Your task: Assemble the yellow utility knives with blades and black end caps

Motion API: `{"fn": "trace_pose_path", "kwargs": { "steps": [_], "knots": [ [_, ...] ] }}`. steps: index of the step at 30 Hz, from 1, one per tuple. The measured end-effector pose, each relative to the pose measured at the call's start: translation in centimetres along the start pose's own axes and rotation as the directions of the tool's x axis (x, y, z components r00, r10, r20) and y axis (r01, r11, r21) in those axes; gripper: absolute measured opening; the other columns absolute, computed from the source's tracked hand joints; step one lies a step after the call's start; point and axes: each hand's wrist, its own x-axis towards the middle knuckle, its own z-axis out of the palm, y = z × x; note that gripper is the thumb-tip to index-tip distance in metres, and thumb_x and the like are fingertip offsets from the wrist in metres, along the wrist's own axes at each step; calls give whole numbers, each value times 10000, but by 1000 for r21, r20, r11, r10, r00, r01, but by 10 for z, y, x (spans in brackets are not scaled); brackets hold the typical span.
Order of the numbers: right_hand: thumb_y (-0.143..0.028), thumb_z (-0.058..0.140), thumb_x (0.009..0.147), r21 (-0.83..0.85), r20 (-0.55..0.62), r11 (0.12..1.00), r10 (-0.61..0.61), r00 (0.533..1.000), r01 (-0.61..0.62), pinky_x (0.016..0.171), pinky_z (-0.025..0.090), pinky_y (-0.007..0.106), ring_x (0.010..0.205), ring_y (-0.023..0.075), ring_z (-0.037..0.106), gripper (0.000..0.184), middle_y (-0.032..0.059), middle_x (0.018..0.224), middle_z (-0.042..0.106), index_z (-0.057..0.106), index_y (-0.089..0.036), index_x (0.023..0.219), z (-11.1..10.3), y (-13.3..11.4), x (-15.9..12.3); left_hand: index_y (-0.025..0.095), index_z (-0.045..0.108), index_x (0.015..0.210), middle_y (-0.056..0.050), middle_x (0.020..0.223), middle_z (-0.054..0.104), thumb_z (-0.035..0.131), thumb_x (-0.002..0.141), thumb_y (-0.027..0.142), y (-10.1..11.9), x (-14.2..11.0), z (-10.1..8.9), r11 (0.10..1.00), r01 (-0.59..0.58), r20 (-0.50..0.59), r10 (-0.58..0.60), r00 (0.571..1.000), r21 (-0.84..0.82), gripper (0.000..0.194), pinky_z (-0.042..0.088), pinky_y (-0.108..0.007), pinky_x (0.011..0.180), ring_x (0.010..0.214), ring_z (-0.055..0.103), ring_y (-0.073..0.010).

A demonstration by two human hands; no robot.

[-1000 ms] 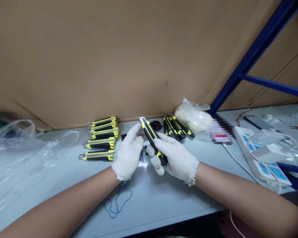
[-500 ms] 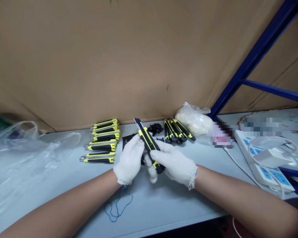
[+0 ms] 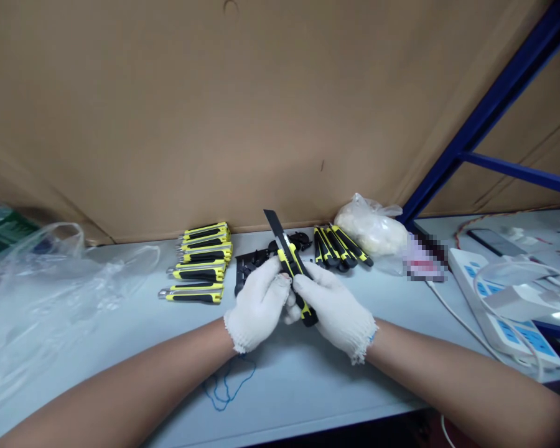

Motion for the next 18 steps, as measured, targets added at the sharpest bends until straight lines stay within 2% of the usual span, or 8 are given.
{"fn": "trace_pose_path", "kwargs": {
  "steps": [2, 4, 6, 10, 14, 18],
  "knots": [
    [-502, 655, 1038, 22, -11, 999, 32, 999, -31, 547, 552, 292, 519, 145, 590, 302, -25, 649, 628, 624, -212, 960, -1, 1, 0, 191, 519, 1155, 37, 672, 610, 475, 1113, 520, 2, -1, 0, 1000, -6, 71, 6, 997, -4, 334, 569, -262, 496, 513, 664, -154],
    [-566, 659, 1029, 30, 4, 998, 58, 998, -58, 522, 547, 286, 481, 140, 573, 378, -22, 610, 624, 615, -209, 913, -4, 2, 2, 192, 505, 1162, 24, 678, 638, 472, 1116, 501, 3, -1, -1, 999, -12, 92, 9, 996, 31, 314, 579, -272, 515, 535, 693, -171],
    [-575, 697, 1006, 65, 20, 996, 61, 998, -62, 550, 568, 281, 526, 145, 627, 393, 4, 673, 675, 634, -200, 909, -6, 3, 6, 193, 523, 1139, 25, 682, 624, 463, 1122, 479, 2, 0, -2, 995, -33, 62, 27, 998, 93, 293, 554, -255, 514, 527, 670, -154],
    [-470, 842, 898, 214, -1, 976, 37, 999, -36, 646, 612, 273, 682, 155, 715, 336, 29, 857, 745, 685, -199, 1018, -2, -1, 8, 189, 567, 1144, 43, 658, 572, 464, 1123, 464, 2, 1, -3, 982, -73, -3, 74, 997, 173, 294, 479, -219, 477, 473, 570, -107],
    [-491, 811, 919, 192, -28, 980, 61, 998, -54, 534, 572, 277, 523, 143, 629, 333, -4, 677, 684, 654, -198, 940, 7, -3, 1, 186, 538, 1120, 38, 681, 598, 531, 1093, 481, 5, -2, 0, 992, -48, 6, 48, 999, 113, 296, 502, -233, 465, 471, 620, -124],
    [-611, 719, 960, 174, -87, 980, 115, 990, -98, 417, 502, 268, 394, 138, 526, 436, -27, 530, 610, 587, -217, 829, 10, 0, -3, 202, 510, 1174, 30, 665, 645, 546, 1086, 474, 2, -4, 2, 998, -41, 95, 36, 995, 42, 289, 563, -281, 507, 513, 698, -180]
  ]
}}
